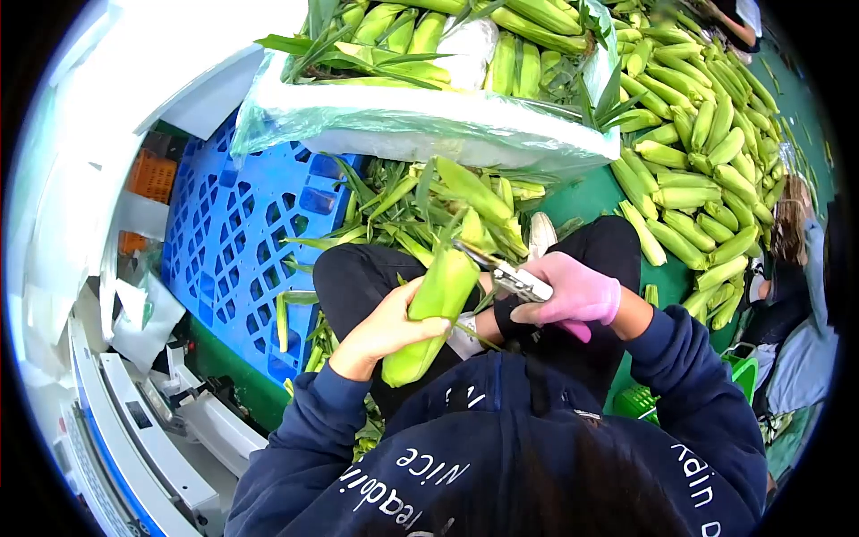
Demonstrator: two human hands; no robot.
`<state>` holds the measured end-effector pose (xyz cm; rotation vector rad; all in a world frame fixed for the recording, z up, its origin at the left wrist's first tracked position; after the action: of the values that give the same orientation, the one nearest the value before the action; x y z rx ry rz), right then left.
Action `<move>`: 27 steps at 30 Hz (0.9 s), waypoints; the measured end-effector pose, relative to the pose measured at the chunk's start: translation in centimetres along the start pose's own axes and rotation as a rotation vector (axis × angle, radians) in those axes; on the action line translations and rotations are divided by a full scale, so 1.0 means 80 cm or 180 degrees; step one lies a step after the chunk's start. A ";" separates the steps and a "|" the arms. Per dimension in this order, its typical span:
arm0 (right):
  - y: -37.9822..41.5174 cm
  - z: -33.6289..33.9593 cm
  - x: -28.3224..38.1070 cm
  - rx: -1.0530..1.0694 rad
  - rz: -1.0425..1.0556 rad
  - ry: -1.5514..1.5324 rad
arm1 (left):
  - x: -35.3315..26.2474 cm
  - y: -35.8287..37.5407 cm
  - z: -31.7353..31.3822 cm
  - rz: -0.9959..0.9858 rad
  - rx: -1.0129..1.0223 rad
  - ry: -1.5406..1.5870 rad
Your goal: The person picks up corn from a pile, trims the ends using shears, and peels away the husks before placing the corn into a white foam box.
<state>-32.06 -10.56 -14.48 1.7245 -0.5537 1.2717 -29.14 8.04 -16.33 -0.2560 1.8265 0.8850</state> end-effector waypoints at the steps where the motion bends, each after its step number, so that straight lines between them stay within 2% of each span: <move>1: 0.006 -0.011 -0.005 0.0072 -0.0099 -0.0086 | 0.009 0.007 -0.002 0.0090 0.0135 0.0466; 3: 0.008 -0.018 -0.007 0.0195 -0.0234 -0.0197 | 0.009 0.013 -0.010 0.0074 0.0456 0.1161; 4: 0.010 -0.030 -0.006 0.0602 -0.0080 -0.0465 | 0.007 0.019 -0.016 0.0100 0.0558 0.1301; 6: 0.014 -0.050 0.004 0.0760 0.0111 -0.1033 | 0.002 0.031 -0.034 0.0226 0.0775 0.1601; 8: 0.003 -0.067 -0.027 0.1105 0.0475 -0.0929 | 0.015 0.039 -0.050 0.0487 0.0988 0.1787; 10: 0.002 -0.072 -0.018 0.1160 0.0288 -0.0677 | 0.024 0.045 -0.065 0.0636 0.1241 0.1927; 12: 0.009 -0.062 0.022 0.0804 0.0322 -0.0291 | 0.029 0.051 -0.076 0.0669 0.1510 0.2034; 13: 0.008 -0.058 0.013 0.0703 0.0073 -0.0243 | 0.028 0.055 -0.074 0.0693 0.1501 0.2112; 14: 0.008 -0.056 0.003 0.0611 -0.0177 -0.0196 | 0.026 0.054 -0.068 0.0593 0.1289 0.2003; 15: 0.007 -0.049 0.007 0.0277 0.0085 -0.0457 | 0.021 0.052 -0.062 0.0482 0.1075 0.1883; 16: 0.016 -0.041 0.006 0.0077 -0.0405 -0.0591 | 0.017 0.049 -0.053 0.0365 0.0861 0.1755; 18: 0.012 -0.032 -0.007 -0.0398 0.0094 -0.1981 | 0.022 0.033 -0.024 -0.0069 0.0570 0.1166; 19: 0.007 -0.026 -0.034 -0.0562 0.0198 -0.2287 | 0.026 0.027 -0.007 -0.0307 0.0291 0.0798; 22: 0.018 -0.009 -0.072 -0.1602 -0.0027 -0.0055 | 0.014 0.024 0.018 -0.0642 -0.0259 0.0147; 23: 0.026 -0.008 -0.058 -0.1941 0.0411 0.0650 | 0.009 0.026 0.022 -0.0691 -0.0406 -0.0059; 25: 0.035 -0.024 -0.042 -0.1551 0.0024 -0.0858 | -0.008 0.028 0.024 -0.0971 -0.0651 -0.0783; 26: 0.040 -0.041 -0.034 -0.1359 -0.0201 -0.1631 | -0.012 0.029 0.016 -0.1020 -0.0574 -0.0916; 27: 0.041 -0.041 -0.019 -0.1511 0.0042 -0.1606 | -0.019 0.027 0.007 -0.1084 -0.0483 -0.1048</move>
<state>-36.80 -9.64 -14.33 1.6194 -1.0653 0.6264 -29.27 9.66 -14.15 -0.4728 1.3633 0.7732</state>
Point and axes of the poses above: each hand's wrist, its own y-axis away from the middle knuckle, its own z-axis out of the back of the hand, x = y × z, the point moved 9 cm from there along -y, towards the middle knuckle, and after that the axes turned 3 degrees about -y, right-handed, at the moved point
